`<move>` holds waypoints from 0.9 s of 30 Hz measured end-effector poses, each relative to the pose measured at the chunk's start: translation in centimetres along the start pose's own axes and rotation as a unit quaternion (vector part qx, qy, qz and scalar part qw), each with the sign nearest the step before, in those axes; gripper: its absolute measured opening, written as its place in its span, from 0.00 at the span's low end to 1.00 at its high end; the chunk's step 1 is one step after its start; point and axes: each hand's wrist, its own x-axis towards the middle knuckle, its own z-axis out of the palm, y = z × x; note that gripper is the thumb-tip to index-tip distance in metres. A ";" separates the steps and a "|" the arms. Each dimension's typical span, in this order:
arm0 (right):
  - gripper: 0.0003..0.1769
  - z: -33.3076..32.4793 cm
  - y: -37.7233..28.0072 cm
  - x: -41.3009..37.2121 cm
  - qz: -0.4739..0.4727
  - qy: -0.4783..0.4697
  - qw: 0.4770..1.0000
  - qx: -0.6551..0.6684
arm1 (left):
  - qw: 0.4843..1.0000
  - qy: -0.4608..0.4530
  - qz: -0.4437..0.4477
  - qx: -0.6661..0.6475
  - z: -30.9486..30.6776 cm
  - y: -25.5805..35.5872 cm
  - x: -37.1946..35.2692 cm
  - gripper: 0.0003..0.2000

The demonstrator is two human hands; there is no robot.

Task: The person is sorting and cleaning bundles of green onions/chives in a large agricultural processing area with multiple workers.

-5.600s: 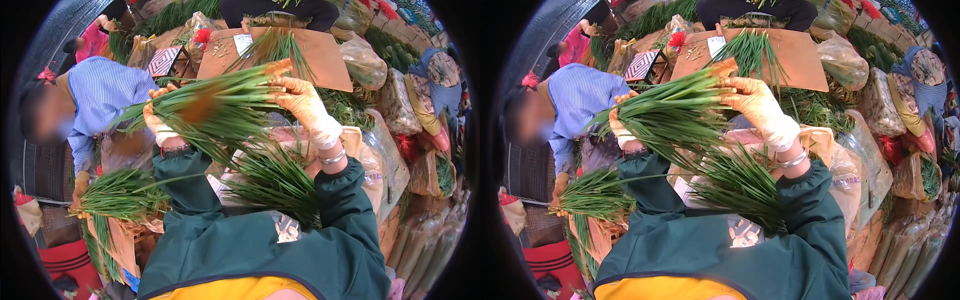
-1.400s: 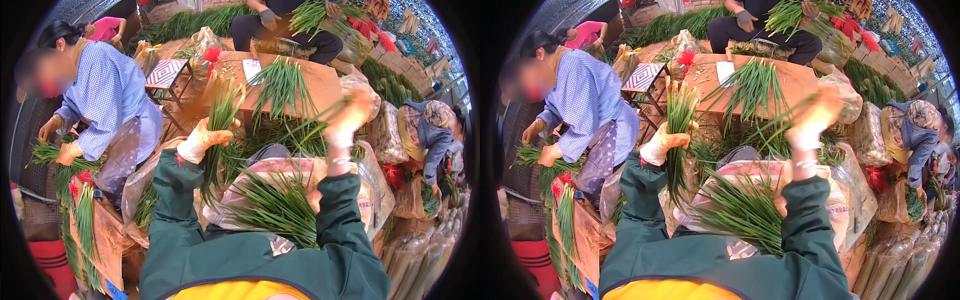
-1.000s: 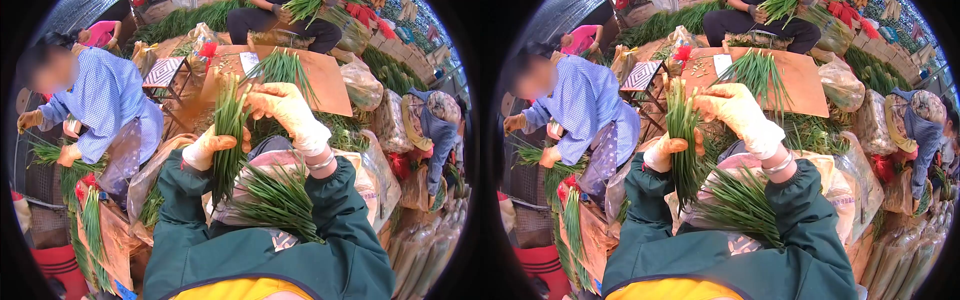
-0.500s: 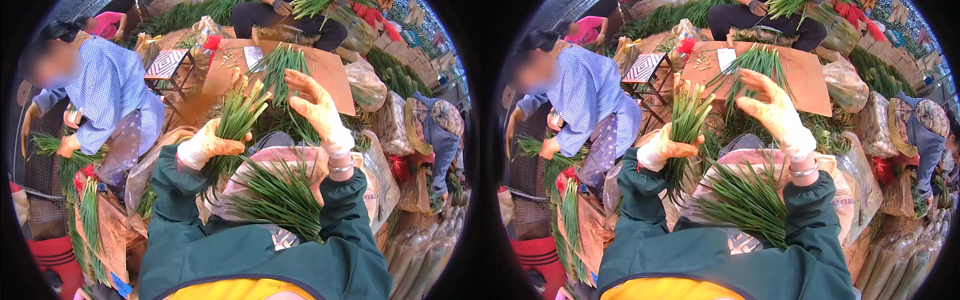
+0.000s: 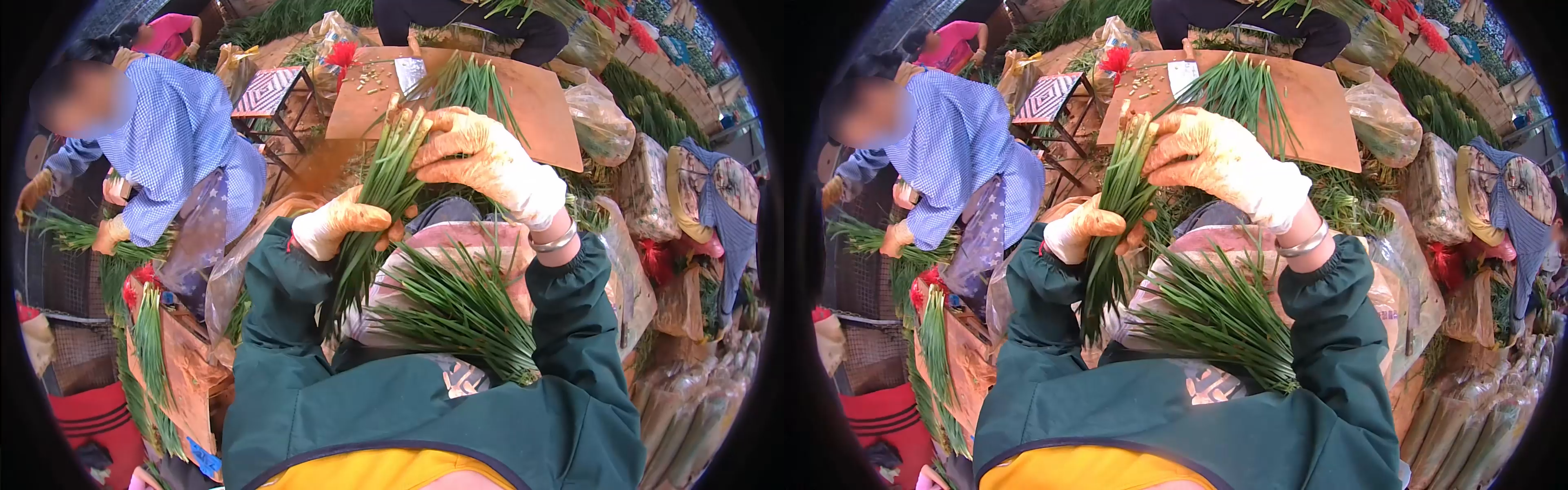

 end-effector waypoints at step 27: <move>0.16 4.0 -0.6 0.5 0.469 0.254 0.597 0.600 | 0.997 -0.025 -0.063 0.043 0.4 0.5 3.4 0.25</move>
